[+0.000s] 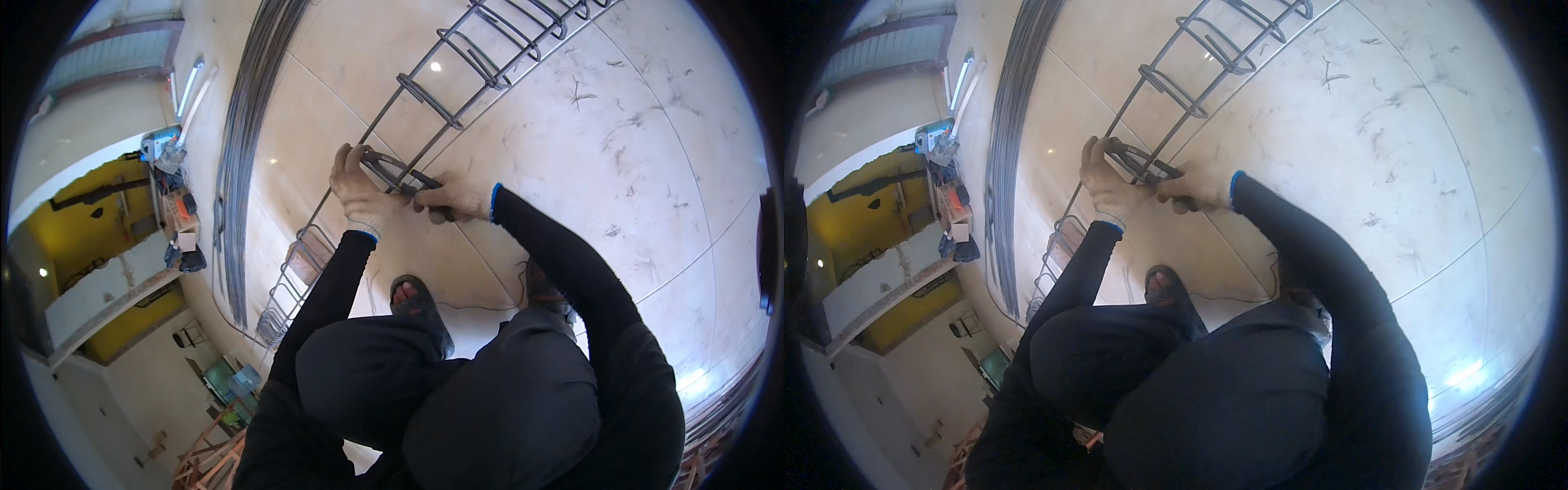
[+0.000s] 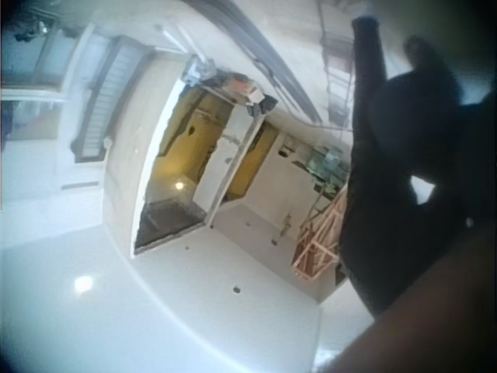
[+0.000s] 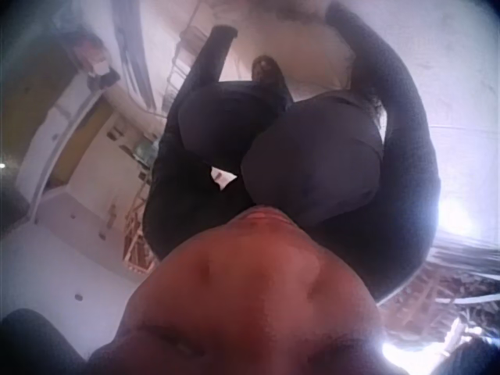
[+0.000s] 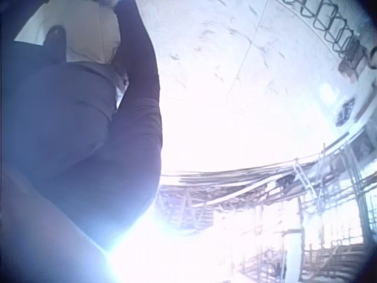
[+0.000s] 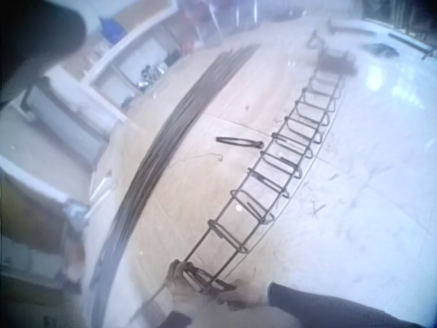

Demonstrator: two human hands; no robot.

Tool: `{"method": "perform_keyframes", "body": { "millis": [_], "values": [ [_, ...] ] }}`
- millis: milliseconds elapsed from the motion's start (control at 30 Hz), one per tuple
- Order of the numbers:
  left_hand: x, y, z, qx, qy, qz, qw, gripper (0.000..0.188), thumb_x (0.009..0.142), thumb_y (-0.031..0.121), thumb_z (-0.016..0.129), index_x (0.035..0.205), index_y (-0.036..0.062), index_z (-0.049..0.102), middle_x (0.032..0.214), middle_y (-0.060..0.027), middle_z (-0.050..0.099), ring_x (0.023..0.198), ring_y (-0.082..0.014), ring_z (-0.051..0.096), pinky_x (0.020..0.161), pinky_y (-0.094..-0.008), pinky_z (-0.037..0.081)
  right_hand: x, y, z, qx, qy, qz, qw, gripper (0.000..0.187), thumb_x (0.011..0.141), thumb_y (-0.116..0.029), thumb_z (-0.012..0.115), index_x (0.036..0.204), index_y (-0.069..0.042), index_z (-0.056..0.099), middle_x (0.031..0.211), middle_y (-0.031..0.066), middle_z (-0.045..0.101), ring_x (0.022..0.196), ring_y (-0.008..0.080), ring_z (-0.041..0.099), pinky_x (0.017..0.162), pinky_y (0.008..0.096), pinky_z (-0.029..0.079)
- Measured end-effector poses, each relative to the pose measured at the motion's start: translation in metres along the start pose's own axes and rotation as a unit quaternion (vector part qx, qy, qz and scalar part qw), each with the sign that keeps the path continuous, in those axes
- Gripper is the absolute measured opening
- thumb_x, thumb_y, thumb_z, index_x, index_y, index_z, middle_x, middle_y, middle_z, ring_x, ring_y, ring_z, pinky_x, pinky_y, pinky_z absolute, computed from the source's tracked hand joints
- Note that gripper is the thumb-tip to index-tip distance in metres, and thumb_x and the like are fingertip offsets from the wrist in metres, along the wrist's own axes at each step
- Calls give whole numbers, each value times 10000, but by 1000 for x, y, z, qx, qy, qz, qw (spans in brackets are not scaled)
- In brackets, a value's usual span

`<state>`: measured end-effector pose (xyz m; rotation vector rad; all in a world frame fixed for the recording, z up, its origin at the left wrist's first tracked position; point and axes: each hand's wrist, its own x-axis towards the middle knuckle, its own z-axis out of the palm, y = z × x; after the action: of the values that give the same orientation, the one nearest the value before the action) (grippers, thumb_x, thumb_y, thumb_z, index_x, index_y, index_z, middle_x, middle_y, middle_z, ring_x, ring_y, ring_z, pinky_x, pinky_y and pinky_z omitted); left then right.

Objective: The person uses pliers to bend and secure metal rods into a ladder-like rack structure on the floor. They repeatedly adjust the rods and tighten connections along the length of the rack.

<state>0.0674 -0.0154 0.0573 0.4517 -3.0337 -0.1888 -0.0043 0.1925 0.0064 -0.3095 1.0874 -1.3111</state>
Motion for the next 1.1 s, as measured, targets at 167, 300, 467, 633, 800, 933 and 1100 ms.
{"method": "perform_keyframes", "body": {
  "millis": [167,300,467,633,800,933,1100],
  "values": [
    [-3,1,3,4,33,0,999,1145,484,432,1048,1420,14,539,1533,-272,467,1442,-464,462,1200,-562,399,0,2,-13,117,53,-4,992,371,1011,-431,676,1113,-88,771,766,2,661,575,87,506,473,272,356],
    [-1,-1,4,5,10,-12,1000,1128,494,429,1034,1445,38,568,1550,-264,464,1434,-458,471,1221,-554,384,-12,-3,15,45,36,9,998,383,1027,-426,655,1115,-70,765,750,1,634,566,70,469,475,267,333],
    [0,0,-11,26,-41,-10,999,1156,498,424,1054,1471,67,542,1597,-274,427,1461,-484,436,1206,-569,402,-36,6,15,98,81,-7,992,394,1017,-393,662,1153,-31,735,772,11,639,572,63,477,476,259,311],
    [4,-4,-20,47,-79,-45,995,1129,502,415,1056,1459,76,561,1618,-258,441,1478,-443,442,1207,-555,407,-73,9,16,255,94,10,962,378,1050,-358,641,1175,-9,715,796,10,617,552,43,450,434,219,298],
    [-3,-10,-9,28,-15,-16,999,1082,488,410,1064,1402,75,591,1599,-241,482,1419,-426,531,1173,-543,449,-69,15,24,415,28,-5,909,370,1083,-349,621,1231,-11,648,802,9,619,535,35,451,409,201,313],
    [0,-10,-14,-2,-3,-13,1000,1059,478,392,1068,1373,72,602,1583,-245,507,1385,-432,567,1161,-534,465,-53,-2,41,369,40,34,928,351,1093,-336,624,1221,-9,639,818,11,617,530,44,469,407,193,332],
    [2,-8,-18,-14,-29,-18,999,1037,474,377,1068,1349,70,605,1596,-265,505,1396,-438,559,1161,-534,463,-51,19,33,353,-51,53,933,333,1081,-323,651,1176,-4,652,834,26,637,570,56,498,403,208,380]
  ]
}}
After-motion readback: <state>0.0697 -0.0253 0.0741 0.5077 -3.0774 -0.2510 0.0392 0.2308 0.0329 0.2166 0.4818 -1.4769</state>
